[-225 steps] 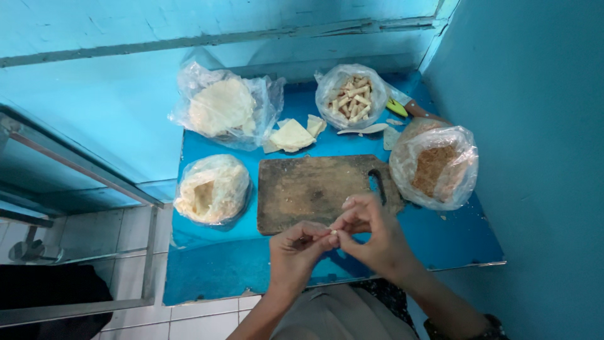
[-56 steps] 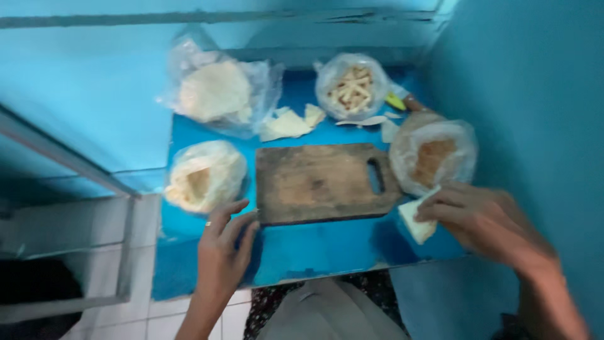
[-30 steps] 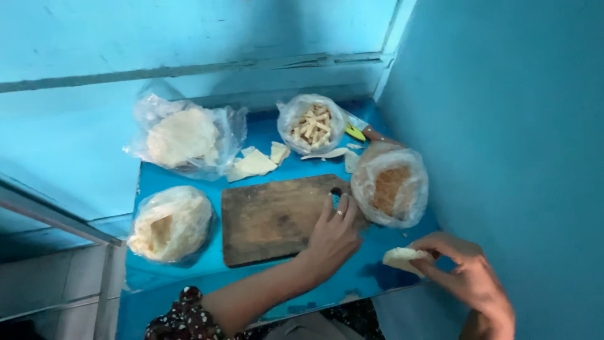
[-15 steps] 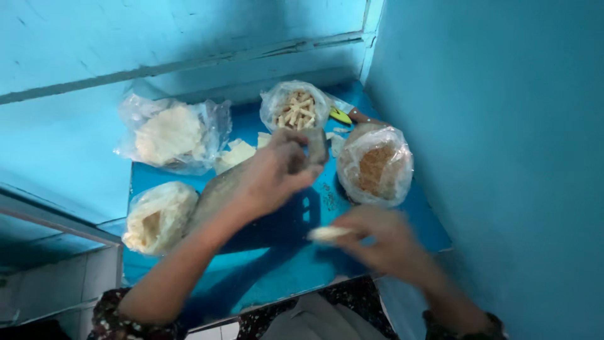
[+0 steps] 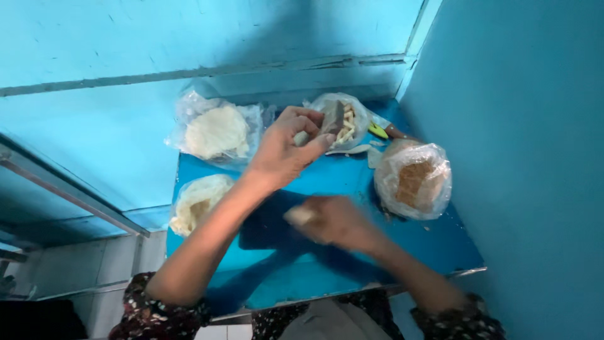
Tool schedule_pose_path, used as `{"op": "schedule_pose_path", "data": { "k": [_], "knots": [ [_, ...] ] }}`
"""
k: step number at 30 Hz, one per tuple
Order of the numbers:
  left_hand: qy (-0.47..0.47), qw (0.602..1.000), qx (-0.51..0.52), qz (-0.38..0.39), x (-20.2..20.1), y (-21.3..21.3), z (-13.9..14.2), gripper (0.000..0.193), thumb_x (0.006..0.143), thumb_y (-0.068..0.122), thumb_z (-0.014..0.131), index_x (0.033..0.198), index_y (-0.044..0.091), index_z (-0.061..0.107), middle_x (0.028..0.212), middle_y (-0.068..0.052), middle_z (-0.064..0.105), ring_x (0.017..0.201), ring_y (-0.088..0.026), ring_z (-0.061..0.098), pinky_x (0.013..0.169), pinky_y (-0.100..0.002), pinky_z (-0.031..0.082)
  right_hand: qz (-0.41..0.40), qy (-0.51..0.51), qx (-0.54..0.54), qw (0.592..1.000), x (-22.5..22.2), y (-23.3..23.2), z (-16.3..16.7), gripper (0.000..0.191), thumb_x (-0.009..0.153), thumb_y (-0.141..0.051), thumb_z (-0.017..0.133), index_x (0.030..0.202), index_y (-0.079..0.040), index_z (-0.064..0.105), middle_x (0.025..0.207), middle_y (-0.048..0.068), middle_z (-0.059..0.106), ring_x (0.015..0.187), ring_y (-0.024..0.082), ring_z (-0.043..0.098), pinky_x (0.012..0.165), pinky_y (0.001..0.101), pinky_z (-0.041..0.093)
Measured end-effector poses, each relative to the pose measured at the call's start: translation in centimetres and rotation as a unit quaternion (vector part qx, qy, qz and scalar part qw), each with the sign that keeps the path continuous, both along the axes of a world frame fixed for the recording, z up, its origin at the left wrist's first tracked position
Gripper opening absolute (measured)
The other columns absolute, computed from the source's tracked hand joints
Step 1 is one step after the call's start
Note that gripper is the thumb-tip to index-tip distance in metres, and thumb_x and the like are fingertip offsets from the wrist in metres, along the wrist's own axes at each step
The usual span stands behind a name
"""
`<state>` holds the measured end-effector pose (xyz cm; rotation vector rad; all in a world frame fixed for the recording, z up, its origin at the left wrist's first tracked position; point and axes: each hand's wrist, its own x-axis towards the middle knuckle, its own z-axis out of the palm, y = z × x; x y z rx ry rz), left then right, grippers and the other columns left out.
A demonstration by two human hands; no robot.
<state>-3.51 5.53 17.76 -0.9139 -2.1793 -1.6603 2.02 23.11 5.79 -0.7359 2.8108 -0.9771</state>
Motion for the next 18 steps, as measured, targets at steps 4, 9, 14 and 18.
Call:
{"op": "schedule_pose_path", "data": {
  "k": [4,9,14,18],
  "knots": [
    [-0.021,0.999,0.039,-0.006,-0.3,-0.2,0.0,0.025,0.09,0.022,0.079,0.085,0.0,0.068,0.124,-0.014,0.065,0.114,-0.024,0.063,0.096,-0.036,0.05,0.118,0.017,-0.017,0.993,-1.3,-6.0,-1.6,0.033,0.079,-0.025,0.073,0.107,-0.009,0.071,0.096,0.017,0.074,0.089,0.038,0.07,0.077,0.049,0.054],
    [-0.008,0.998,0.055,-0.001,0.0,-1.3,0.1,0.023,0.091,0.021,0.078,0.087,0.0,0.068,0.124,-0.015,0.065,0.118,-0.024,0.063,0.101,-0.036,0.049,-0.027,0.157,0.058,0.985,-6.1,0.2,2.6,0.026,0.077,-0.019,0.07,0.103,-0.011,0.071,0.092,0.017,0.073,0.088,0.041,0.07,0.073,0.0526,0.053],
    [-0.019,0.998,0.057,0.0,-0.3,-1.3,0.5,0.024,0.09,0.022,0.078,0.086,0.0,0.068,0.122,-0.014,0.066,0.117,-0.025,0.065,0.101,-0.036,0.049,0.044,0.298,0.108,0.948,-8.6,-3.3,4.3,0.027,0.088,-0.023,0.068,0.111,-0.01,0.07,0.104,0.015,0.072,0.097,0.038,0.069,0.077,0.0517,0.052],
    [-0.014,0.998,0.054,-0.002,-0.6,-1.7,0.8,0.024,0.091,0.022,0.077,0.086,0.0,0.068,0.125,-0.014,0.066,0.119,-0.025,0.064,0.103,-0.036,0.048,0.225,0.306,0.07,0.922,-8.8,-1.9,5.3,0.02,0.081,-0.02,0.067,0.1,-0.019,0.074,0.108,0.005,0.075,0.104,0.029,0.07,0.083,0.0446,0.055]
  ]
}}
